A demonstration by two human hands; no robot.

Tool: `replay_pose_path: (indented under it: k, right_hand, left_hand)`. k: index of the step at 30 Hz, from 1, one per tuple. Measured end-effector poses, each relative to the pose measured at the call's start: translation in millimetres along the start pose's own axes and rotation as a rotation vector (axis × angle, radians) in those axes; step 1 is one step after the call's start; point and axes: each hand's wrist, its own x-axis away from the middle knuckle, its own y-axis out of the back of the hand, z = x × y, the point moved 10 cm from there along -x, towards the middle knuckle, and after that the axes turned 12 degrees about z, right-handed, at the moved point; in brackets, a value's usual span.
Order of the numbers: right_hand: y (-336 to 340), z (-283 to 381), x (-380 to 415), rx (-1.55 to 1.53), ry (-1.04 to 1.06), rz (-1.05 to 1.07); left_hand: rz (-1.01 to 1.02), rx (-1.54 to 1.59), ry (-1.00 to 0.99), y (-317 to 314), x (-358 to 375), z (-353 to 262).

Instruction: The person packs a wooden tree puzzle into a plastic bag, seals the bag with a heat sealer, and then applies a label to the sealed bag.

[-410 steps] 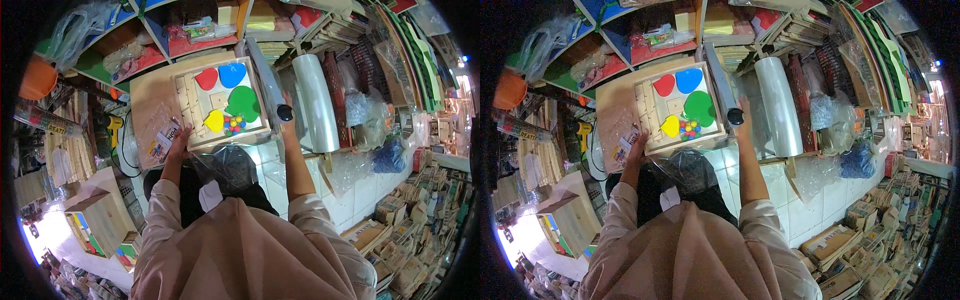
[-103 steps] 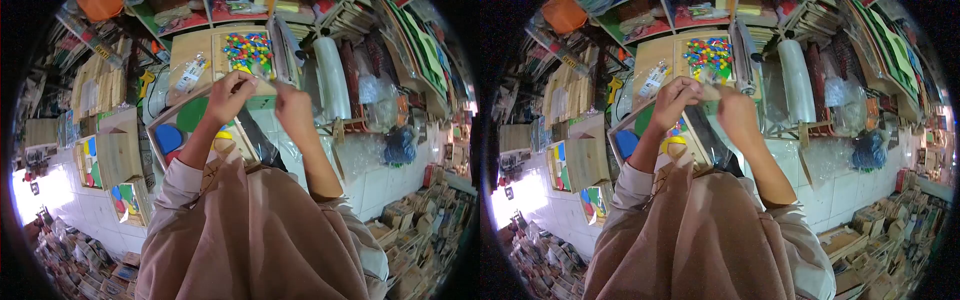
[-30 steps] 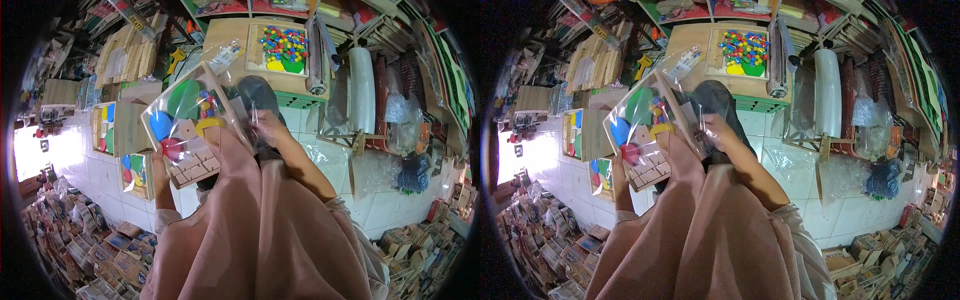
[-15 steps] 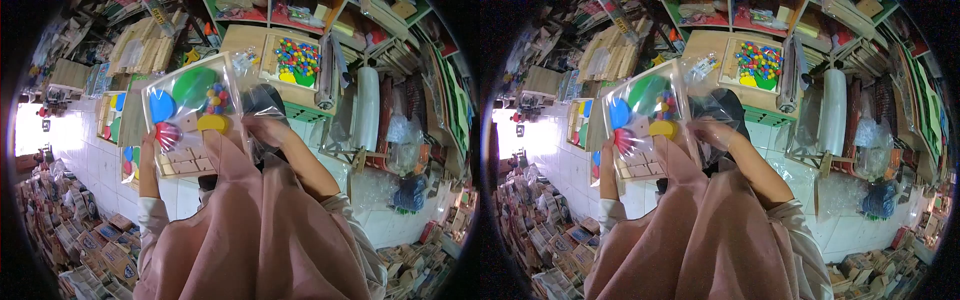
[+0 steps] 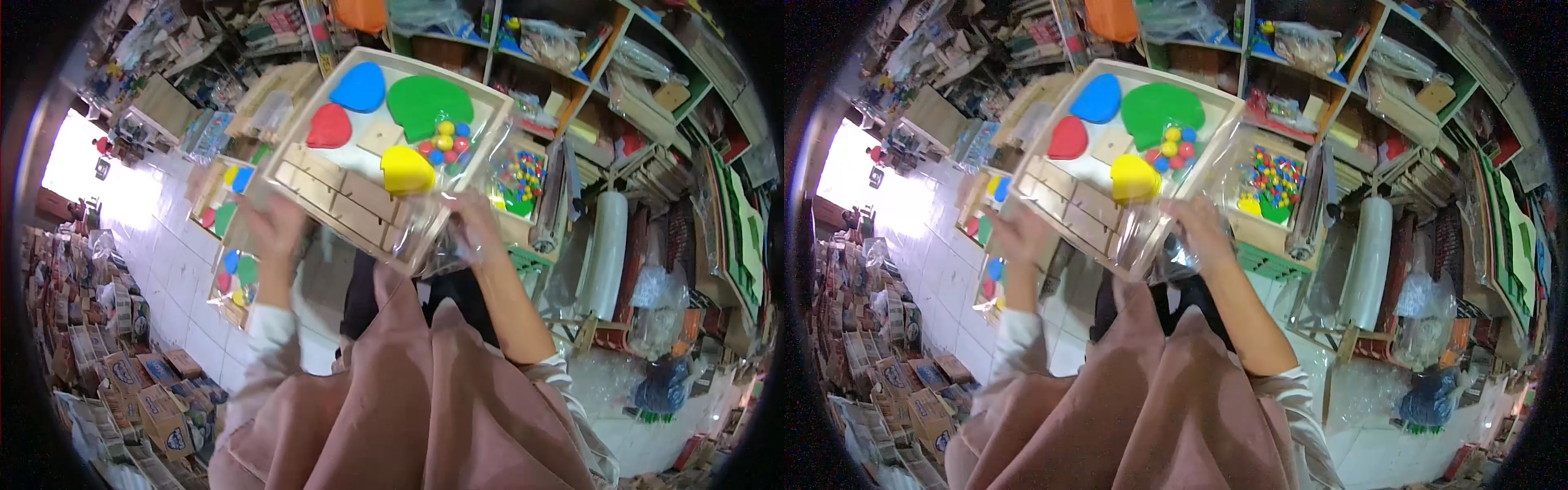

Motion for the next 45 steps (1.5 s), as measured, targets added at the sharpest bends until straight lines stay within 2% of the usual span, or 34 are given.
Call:
replay_pose_path:
  k: [2,4,5,6,8,10,11,12,13,16,19,20,22,24,29,31,33,36,39,42,45]
  right_hand:
    - [-13,1,-4,0.401,0.049,0.158]
    - [-38,22,11,0.704,0.17,0.057]
    - [-50,14,13,0.291,0.226,0.143]
    - [-60,15,16,0.278,0.248,0.165]
    - [-82,28,25,0.238,0.298,0.204]
    - [-107,36,36,0.175,0.363,0.282]
    - [-120,43,41,0.141,0.4,0.321]
    - [-135,45,43,0.126,0.356,0.361]
    - [-150,47,45,0.108,0.312,0.401]
    - [-186,73,58,0.458,0.401,0.485]
    - [-215,92,82,0.614,0.732,0.477]
    - [-219,105,92,0.395,0.892,0.431]
    - [-244,103,101,0.374,0.84,0.62]
    - [-251,114,112,0.209,0.864,0.71]
    - [-277,111,134,0.308,0.749,0.886]
    - [-275,118,137,0.336,0.826,0.817]
    - [-261,140,142,0.333,1.015,0.607]
    - [-278,123,132,0.348,0.56,1.086]
    - [-264,144,132,0.371,0.77,0.888]
    - [-262,143,129,0.539,0.859,0.722]
    - [-251,144,116,0.477,0.736,0.676]
  left_hand:
    - [-0.091,0.066,0.002,11,13,55]
    - [-0.182,-0.081,0.024,11,11,76]
    - [-0.229,-0.186,0.027,12,7,75]
    - [-0.275,-0.294,0.031,15,4,72]
    - [-0.244,-0.231,0.022,19,-1,58]
    - [-0.206,-0.146,0.096,-10,-4,44]
    - [-0.176,-0.114,0.178,-50,-7,46]
    - [-0.285,-0.266,0.037,-48,-14,26]
    - [-0.304,-0.182,0.042,-74,-18,25]
    - [-0.255,-0.219,0.012,-111,-28,11]
    - [-0.227,-0.292,-0.018,-131,-34,-7]
    - [-0.228,-0.313,-0.027,-136,-34,-12]
    - [-0.225,-0.355,-0.042,-145,-33,-20]
    - [-0.229,-0.39,-0.068,-153,-30,-29]
    - [-0.25,-0.436,-0.113,-162,-20,-42]
    - [-0.255,-0.451,-0.124,-164,-16,-44]
    - [-0.26,-0.462,-0.127,-165,-14,-47]
    - [-0.265,-0.472,-0.135,-166,-11,-49]
    - [-0.271,-0.482,-0.144,-165,-6,-52]
    - [-0.279,-0.487,-0.154,-164,-2,-55]
    - [-0.284,-0.491,-0.154,-159,2,-56]
